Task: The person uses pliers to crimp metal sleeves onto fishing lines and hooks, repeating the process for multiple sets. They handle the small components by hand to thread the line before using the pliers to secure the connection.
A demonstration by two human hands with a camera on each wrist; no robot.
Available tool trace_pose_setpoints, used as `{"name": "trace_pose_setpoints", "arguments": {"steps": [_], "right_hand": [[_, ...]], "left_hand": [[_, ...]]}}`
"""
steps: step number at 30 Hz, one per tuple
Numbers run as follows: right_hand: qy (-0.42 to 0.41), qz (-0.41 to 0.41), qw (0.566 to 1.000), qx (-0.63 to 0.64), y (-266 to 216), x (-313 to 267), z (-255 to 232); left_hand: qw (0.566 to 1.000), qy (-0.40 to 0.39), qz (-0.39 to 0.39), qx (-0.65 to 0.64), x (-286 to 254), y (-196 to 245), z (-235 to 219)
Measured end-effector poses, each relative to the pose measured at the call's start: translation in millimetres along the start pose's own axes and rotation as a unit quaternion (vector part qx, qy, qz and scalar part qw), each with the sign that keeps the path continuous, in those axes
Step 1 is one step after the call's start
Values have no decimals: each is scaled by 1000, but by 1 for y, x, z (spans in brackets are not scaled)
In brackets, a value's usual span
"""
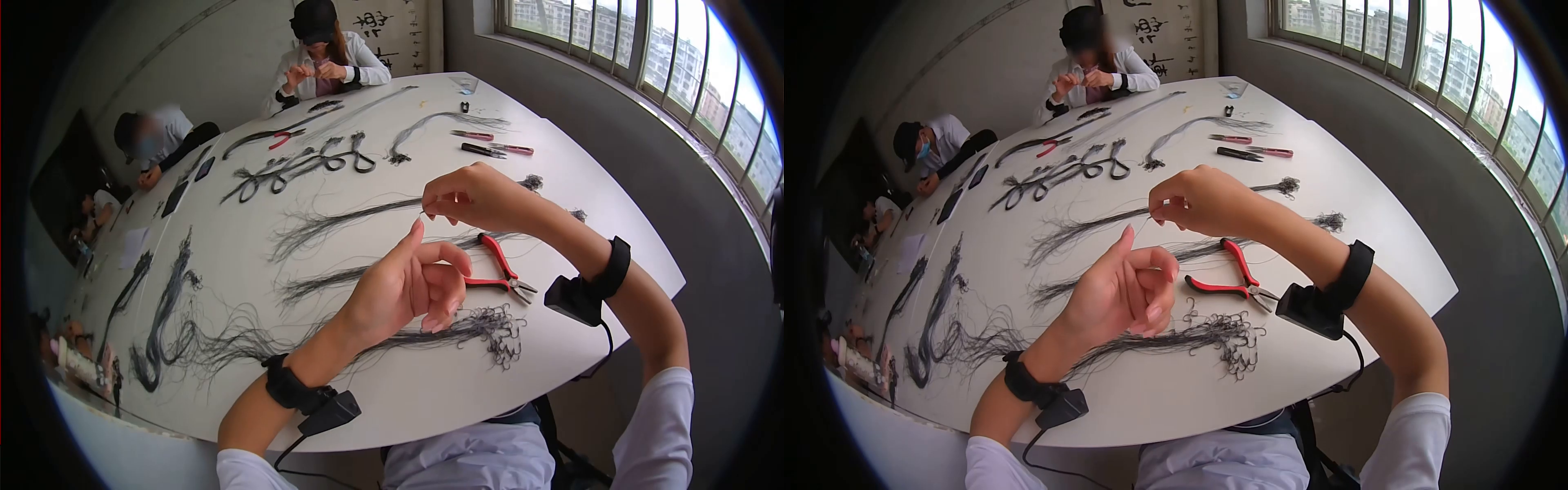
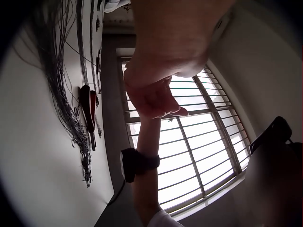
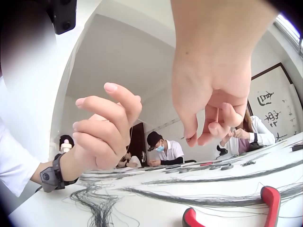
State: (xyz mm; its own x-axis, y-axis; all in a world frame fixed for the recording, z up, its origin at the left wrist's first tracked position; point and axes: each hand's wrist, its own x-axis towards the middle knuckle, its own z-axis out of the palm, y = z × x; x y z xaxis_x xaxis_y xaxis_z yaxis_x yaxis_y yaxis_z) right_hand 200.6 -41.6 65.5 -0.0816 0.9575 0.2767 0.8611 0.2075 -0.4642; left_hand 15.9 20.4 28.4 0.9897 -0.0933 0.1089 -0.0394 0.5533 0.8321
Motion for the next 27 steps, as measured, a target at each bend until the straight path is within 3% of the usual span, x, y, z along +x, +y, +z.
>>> {"name": "trace_pose_setpoints", "arguments": {"steps": [4,6,8,10,11,12,14,15,18,23,27], "right_hand": [[2,-9,998,-55,0,-3,13],[-32,47,996,-64,-10,-8,18],[-34,32,997,-64,-10,-7,30],[-78,85,989,-95,-18,-5,31],[-58,71,990,-104,-19,-5,31],[-58,71,990,-104,-15,-4,33],[20,54,992,-109,0,0,38],[21,83,991,-98,0,1,36],[84,69,991,-84,2,2,34],[185,87,975,-86,7,6,29],[191,78,973,-106,13,5,28]], "left_hand": [[997,31,64,-15,0,6,0],[981,150,126,2,1,12,2],[983,123,137,-17,-1,15,-5],[973,182,141,-10,-1,19,-1],[982,135,135,-7,-3,20,-9],[981,135,135,-8,-3,19,-7],[979,151,134,6,-1,18,-1],[986,109,127,9,-2,18,-4],[987,124,67,74,-2,14,-5],[986,147,41,61,-4,13,-1],[981,178,6,76,-5,16,7]]}}
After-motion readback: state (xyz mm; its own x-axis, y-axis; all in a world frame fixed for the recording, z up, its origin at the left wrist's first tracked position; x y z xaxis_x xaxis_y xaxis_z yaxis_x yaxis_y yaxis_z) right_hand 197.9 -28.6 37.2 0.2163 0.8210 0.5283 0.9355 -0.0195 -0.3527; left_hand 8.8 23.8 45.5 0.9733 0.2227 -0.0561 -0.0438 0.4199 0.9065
